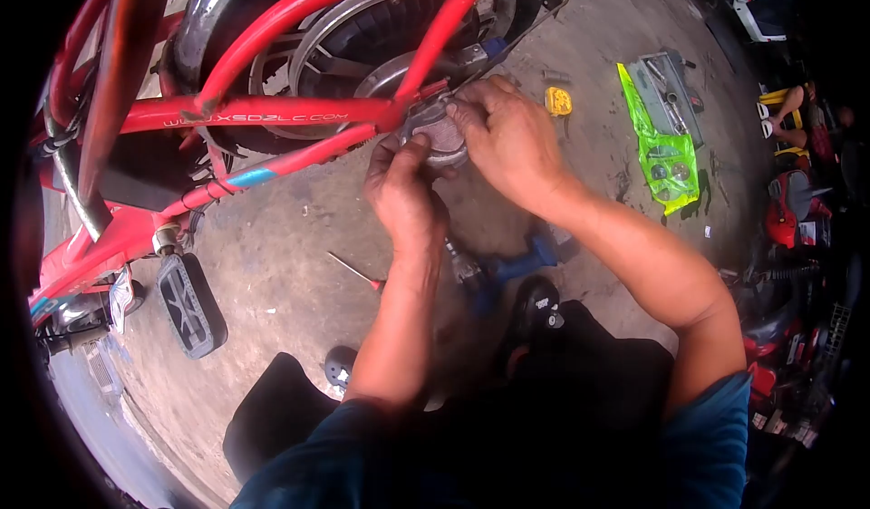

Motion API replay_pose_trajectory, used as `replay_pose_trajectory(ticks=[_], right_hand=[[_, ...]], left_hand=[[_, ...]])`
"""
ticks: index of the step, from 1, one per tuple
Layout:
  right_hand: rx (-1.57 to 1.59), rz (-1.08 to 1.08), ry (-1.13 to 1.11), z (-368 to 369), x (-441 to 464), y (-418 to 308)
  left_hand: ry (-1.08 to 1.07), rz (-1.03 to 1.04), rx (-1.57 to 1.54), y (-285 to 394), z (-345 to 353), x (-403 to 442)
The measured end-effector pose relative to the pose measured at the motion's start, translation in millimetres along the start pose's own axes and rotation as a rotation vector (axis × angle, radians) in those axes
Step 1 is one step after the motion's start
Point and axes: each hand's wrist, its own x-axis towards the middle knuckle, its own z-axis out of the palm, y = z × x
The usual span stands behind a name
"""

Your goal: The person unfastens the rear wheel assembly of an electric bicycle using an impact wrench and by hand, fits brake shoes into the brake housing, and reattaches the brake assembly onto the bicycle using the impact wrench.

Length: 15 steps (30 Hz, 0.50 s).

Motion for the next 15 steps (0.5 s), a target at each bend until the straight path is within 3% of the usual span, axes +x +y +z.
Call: replay_pose_trajectory(ticks=[3,12,15], right_hand=[[0.025,0.121,0.001,1,-4,-13],[-0.209,-0.279,0.099,7,0,-2],[-0.221,-0.25,0.174,13,-4,-6]], left_hand=[[0.016,0.006,-0.004,0,2,0],[-0.01,0.174,0.143,-6,-1,-2],[0.0,0.11,0.074,-3,0,-3]])
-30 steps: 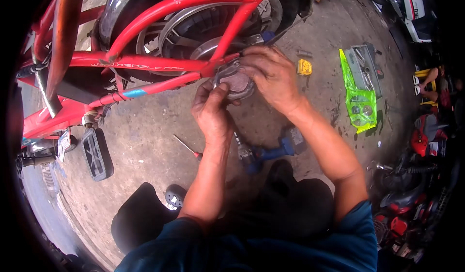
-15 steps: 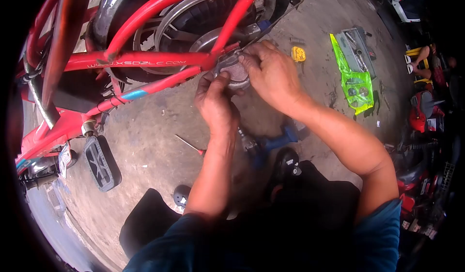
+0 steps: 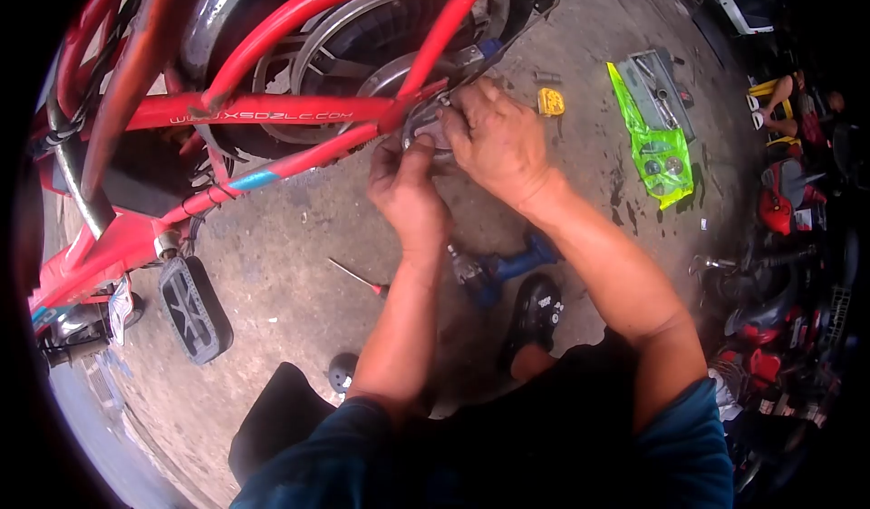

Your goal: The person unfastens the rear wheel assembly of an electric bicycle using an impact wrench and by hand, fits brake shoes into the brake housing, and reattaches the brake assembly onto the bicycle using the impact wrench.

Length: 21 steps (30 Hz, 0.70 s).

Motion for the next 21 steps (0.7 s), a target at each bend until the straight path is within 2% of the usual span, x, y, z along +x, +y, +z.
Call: replay_pose_trajectory(ticks=[3,7,12,15,18,21], right_hand=[[-0.073,-0.017,-0.005,0,0,-6],[-0.129,-0.043,-0.125,-7,8,-7],[-0.102,-0.138,-0.142,-7,11,2],[-0.168,-0.116,-0.165,-7,8,0],[-0.075,-0.098,-0.171,-8,12,8],[0.036,0.032,-0.365,-20,23,17]], left_hand=[[-0.012,-0.106,-0.112,-1,-2,3],[-0.044,-0.169,-0.156,2,-5,7],[-0.028,-0.133,-0.12,3,-3,7],[0.003,-0.113,-0.12,3,0,7],[-0.005,-0.073,-0.083,4,-1,12],[-0.051,-0.041,-0.025,3,-10,16]])
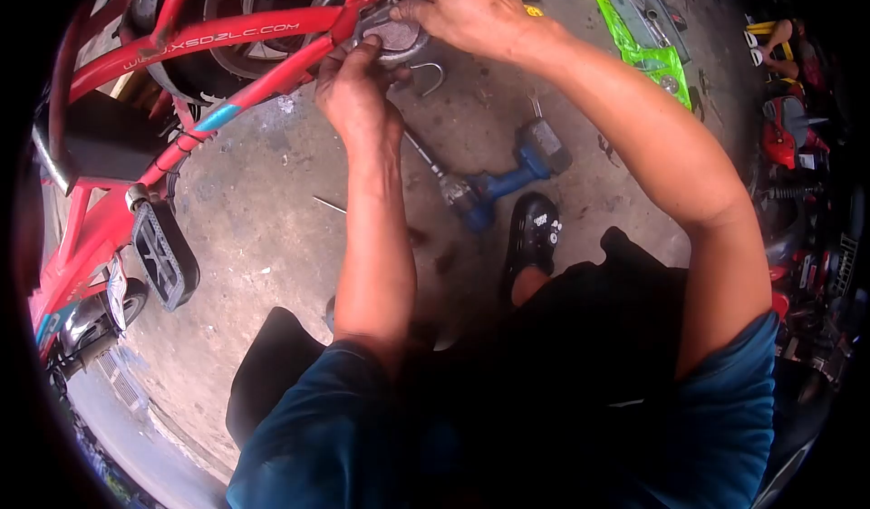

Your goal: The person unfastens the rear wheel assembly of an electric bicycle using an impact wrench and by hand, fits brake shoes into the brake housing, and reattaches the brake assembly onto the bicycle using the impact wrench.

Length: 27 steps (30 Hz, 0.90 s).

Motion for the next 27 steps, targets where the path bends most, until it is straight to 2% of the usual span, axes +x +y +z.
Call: replay_pose_trajectory(ticks=[2,6,9,11,13,15,17,19,23,24,27], right_hand=[[0.084,0.047,-0.084,-10,-1,-3],[0.087,0.024,-0.037,-10,-3,-3],[0.072,0.095,-0.002,3,-3,0],[0.089,0.124,0.02,11,-3,2],[0.217,0.246,-0.034,11,-3,-2],[0.264,0.263,0.047,10,-5,-9],[0.355,0.399,-0.049,-6,-3,-15],[0.408,0.483,-0.038,-4,-2,-21],[0.473,0.828,-0.214,-19,13,-32],[0.483,0.904,-0.268,-23,19,-33],[0.426,0.952,-0.336,-12,30,-26]], left_hand=[[-0.044,-0.015,0.035,3,-5,2],[-0.046,-0.042,0.133,4,-4,1],[0.125,0.013,0.128,10,2,-10],[0.193,0.004,0.302,17,5,-22],[0.252,-0.113,0.465,29,11,-40],[0.201,-0.185,0.595,50,19,-62],[0.087,-0.273,0.71,86,41,-93],[-0.008,-0.366,0.85,127,57,-120],[0.022,-0.597,0.971,209,88,-161],[-0.025,-0.588,0.989,222,90,-164],[-0.076,-0.618,1.001,243,104,-162]])
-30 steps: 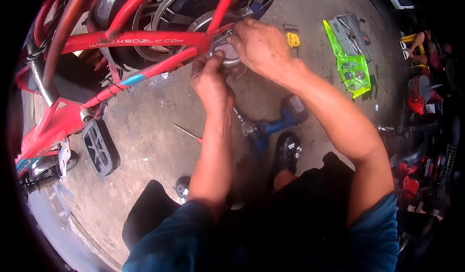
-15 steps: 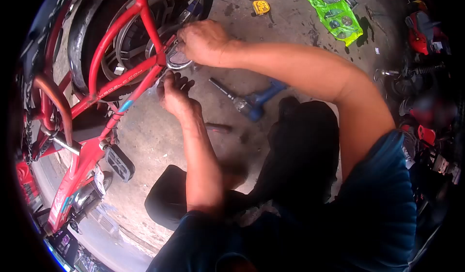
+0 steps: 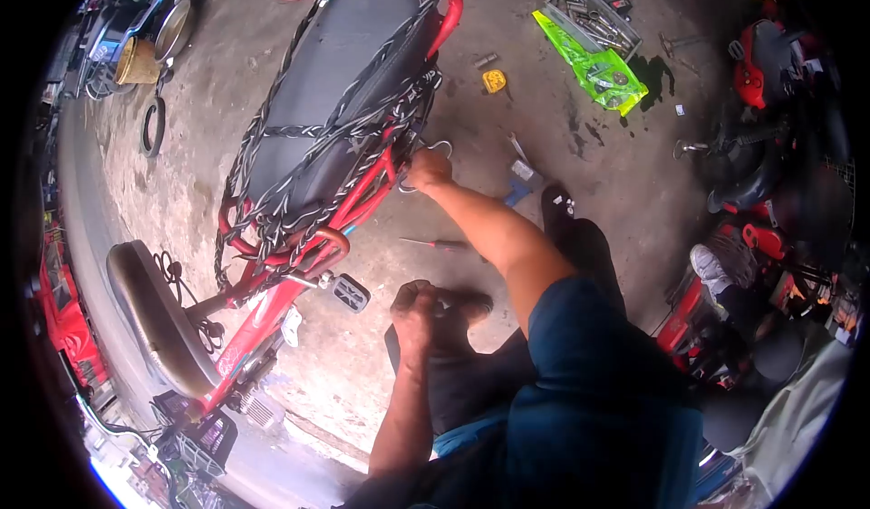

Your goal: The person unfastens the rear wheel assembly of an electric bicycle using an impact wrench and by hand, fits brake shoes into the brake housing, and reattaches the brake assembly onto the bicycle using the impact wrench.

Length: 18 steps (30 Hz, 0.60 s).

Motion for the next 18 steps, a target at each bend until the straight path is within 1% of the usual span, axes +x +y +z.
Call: replay_pose_trajectory(ticks=[1,3,4,5,6,7,10,12,14,15,17,18], right_hand=[[0.019,0.0,0.016,4,4,5],[0.033,-0.009,-0.037,-1,1,5],[0.034,-0.02,-0.067,-8,2,5],[-0.072,-0.107,-0.141,-21,2,3],[-0.163,-0.196,-0.224,-29,6,4],[-0.207,-0.258,-0.301,-32,9,9],[-0.214,-0.335,-0.433,-31,34,26],[-0.135,-0.298,-0.463,-24,51,42],[-0.038,-0.261,-0.513,-16,66,52],[0.016,-0.245,-0.547,-12,74,55],[0.2,-0.157,-0.706,-10,91,63],[0.34,-0.057,-0.814,-13,98,64]], left_hand=[[0.004,0.007,-0.007,9,2,1],[0.028,-0.006,-0.017,31,10,12],[0.021,-0.08,-0.12,20,10,27],[0.055,-0.085,-0.097,26,18,37],[0.076,-0.134,-0.085,29,24,47],[0.108,-0.142,-0.137,25,31,55],[0.25,-0.16,-0.242,20,59,86],[0.367,-0.233,-0.323,23,87,85],[0.53,-0.31,-0.457,31,117,85],[0.628,-0.307,-0.566,33,134,84],[0.76,-0.374,-0.675,41,162,93],[0.804,-0.433,-0.716,37,176,88]])
